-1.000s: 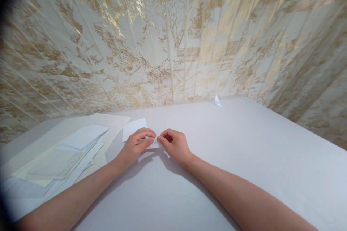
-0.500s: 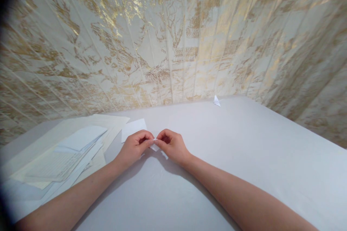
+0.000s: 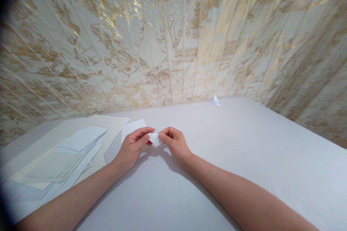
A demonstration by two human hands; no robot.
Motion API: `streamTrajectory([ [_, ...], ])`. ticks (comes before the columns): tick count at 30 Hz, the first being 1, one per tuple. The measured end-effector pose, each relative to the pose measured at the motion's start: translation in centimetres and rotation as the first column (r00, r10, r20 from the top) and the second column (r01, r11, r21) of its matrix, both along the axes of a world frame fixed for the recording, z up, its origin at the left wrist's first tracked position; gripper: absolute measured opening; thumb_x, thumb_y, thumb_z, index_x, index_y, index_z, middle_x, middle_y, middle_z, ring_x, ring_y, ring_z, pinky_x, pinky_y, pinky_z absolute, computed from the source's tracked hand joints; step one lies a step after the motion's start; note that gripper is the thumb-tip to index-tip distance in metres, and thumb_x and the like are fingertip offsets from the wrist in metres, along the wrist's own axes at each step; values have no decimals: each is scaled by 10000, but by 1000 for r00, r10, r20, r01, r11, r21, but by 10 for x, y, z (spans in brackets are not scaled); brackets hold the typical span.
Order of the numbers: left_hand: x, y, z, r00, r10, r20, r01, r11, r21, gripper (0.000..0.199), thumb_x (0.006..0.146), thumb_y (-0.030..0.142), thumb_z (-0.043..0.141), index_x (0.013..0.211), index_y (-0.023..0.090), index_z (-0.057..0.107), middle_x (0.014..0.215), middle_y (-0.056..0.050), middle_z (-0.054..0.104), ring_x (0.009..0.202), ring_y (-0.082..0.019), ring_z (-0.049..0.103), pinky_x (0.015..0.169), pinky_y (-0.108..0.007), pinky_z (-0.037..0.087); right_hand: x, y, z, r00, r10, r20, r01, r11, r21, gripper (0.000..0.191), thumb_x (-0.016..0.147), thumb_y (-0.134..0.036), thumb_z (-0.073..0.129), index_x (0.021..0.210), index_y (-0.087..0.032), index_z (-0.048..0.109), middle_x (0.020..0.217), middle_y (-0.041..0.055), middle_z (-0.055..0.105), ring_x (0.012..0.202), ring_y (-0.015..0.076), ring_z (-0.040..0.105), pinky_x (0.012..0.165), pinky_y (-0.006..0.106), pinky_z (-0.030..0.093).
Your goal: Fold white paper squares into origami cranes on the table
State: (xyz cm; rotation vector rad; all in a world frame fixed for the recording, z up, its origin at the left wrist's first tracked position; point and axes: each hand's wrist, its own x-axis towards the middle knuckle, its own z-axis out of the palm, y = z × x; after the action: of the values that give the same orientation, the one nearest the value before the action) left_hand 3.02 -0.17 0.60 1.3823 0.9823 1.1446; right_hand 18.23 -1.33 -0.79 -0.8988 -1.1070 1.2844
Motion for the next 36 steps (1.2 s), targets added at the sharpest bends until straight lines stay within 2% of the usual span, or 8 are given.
streamTrajectory([
  [3,-3,2,5,999,-36,-25,36,999,-33,237,721,358,604,720,132,674,730,-38,639,653,-130,538,622,-249,422,3,1,-2,989,-34,147,20,995,93,168,657,-310,638,646,-163,558,602,-16,572,541,103,484,545,243,374],
  [6,-5,3,9,991,-91,-98,83,993,-84,199,676,324,640,637,129,661,611,-9,589,581,-108,482,569,-236,373,6,2,-3,942,-119,314,48,973,226,117,688,-277,597,654,-165,583,633,2,597,590,123,518,596,261,405],
  [12,-7,6,9,963,-177,-203,141,973,-181,185,592,298,678,656,124,677,543,8,558,515,-95,431,519,-235,321,9,5,-6,867,-228,443,64,933,353,85,708,-213,566,647,-170,608,650,11,629,622,134,551,629,264,436],
  [17,-7,8,4,966,-156,-207,115,974,-196,192,588,278,679,700,123,692,536,6,578,502,-91,453,508,-225,330,8,8,-9,898,-214,385,93,946,310,74,689,-220,575,641,-172,606,664,16,628,635,141,552,606,258,429],
  [23,-4,6,4,979,-157,-128,136,978,-155,210,562,194,697,766,144,690,657,-12,656,581,-121,552,578,-243,412,7,9,-7,967,-164,197,147,984,95,92,639,-244,619,630,-157,592,586,-23,575,543,104,488,553,239,384],
  [26,-4,5,6,987,-118,-106,107,989,-104,141,590,184,681,725,148,702,679,-14,673,616,-121,563,623,-243,424,6,8,-5,984,-93,152,88,995,39,120,626,-258,641,634,-151,588,577,-31,569,533,90,479,540,227,373],
  [30,-6,8,4,996,-73,-43,66,985,-157,118,612,193,669,709,144,715,658,-21,674,606,-115,558,616,-235,423,8,7,-1,987,40,155,-43,999,19,154,620,-289,657,648,-156,586,572,-38,571,513,82,484,511,216,391],
  [36,-9,11,6,977,-131,166,182,919,-349,179,531,209,755,669,106,706,668,-49,669,620,-116,574,623,-227,452,13,12,-3,976,126,178,-121,992,-38,203,585,-299,696,654,-162,564,461,-66,529,386,63,431,369,177,311],
])
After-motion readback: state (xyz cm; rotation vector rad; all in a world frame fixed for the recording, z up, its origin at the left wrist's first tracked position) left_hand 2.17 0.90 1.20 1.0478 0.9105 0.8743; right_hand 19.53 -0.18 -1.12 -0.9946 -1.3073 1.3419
